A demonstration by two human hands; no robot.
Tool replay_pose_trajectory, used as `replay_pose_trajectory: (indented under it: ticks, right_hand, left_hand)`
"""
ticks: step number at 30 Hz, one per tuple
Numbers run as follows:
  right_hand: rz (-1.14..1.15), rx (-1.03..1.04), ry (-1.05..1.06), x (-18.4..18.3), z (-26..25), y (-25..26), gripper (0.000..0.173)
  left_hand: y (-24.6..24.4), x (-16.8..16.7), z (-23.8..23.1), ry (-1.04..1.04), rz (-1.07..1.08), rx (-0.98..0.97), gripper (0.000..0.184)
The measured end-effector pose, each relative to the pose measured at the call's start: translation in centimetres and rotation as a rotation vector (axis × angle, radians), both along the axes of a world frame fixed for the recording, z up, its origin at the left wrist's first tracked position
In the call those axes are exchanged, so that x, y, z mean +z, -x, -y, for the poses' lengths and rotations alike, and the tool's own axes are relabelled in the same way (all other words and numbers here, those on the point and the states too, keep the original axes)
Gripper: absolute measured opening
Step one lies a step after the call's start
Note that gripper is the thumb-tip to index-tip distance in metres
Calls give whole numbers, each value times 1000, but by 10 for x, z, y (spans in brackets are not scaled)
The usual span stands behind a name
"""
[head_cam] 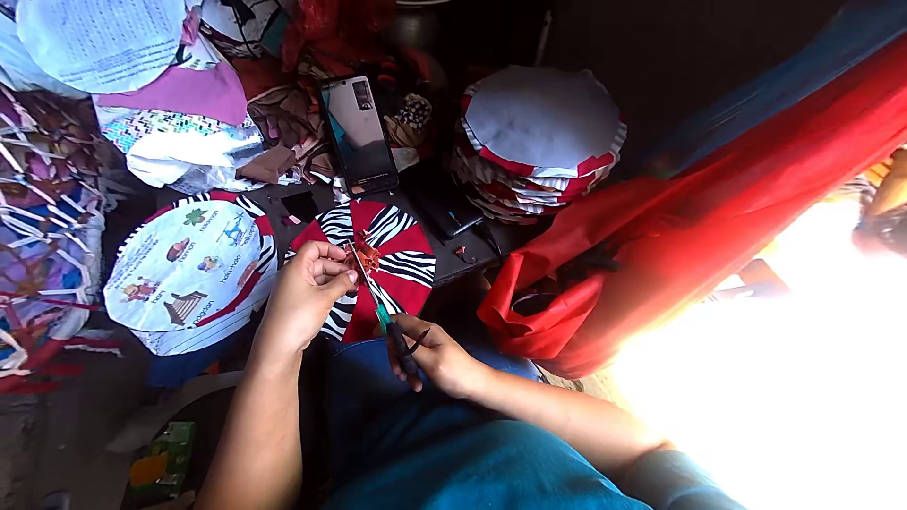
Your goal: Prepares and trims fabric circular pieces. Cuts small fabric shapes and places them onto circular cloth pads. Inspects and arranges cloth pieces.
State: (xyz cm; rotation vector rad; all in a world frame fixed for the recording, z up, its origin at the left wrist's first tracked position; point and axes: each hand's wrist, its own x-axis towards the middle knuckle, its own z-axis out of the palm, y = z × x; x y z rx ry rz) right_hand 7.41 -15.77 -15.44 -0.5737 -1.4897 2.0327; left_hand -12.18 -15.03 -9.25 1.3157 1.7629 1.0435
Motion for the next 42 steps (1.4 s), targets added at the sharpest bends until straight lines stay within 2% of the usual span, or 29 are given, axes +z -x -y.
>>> replay_pose_trajectory:
  ticks: [4, 8, 13, 18, 22, 26, 30, 32, 35, 38, 42]
  right_hand:
    - [57, -55, 35, 2, 0, 0, 22]
    - [-13, 29, 69, 0, -3, -3, 21]
    - [-58, 126, -7, -7, -1, -8, 39]
    - [-91, 65, -40, -9, 0, -14, 41]
    - [-107, 30, -75, -10, -2, -16, 46]
    - [-108, 21, -106, -12, -4, -18, 44]
    - [-86, 36, -122, -11, -6, -20, 40]
    - [-72, 36, -125, -11, -8, -21, 40]
    - [-56, 44, -121, -11, -11, -20, 38]
    - [-61, 53, -128, -12, -13, -19, 40]
    - [-94, 46, -136, -14, -10, -18, 44]
  left_hand:
    - [5, -2, -2, -25, -99, 60, 33]
    - [10, -3, -5, -58, -221, 114, 29]
    - [20, -1, -11, -102, -352, 128, 23]
    - [47, 18, -28, -87, -562, 238, 25]
    - [58, 25, -49, 11, -690, 161, 25]
    - [62, 13, -71, 51, -794, 78, 27]
    - [61, 5, -81, 108, -896, 56, 18]
    - [57, 7, -79, 102, -864, 77, 18]
    - [47, 16, -70, 49, -624, 88, 18]
    - [35, 11, -58, 11, -418, -11, 17]
    - [17, 13, -45, 29, -527, 1, 23]
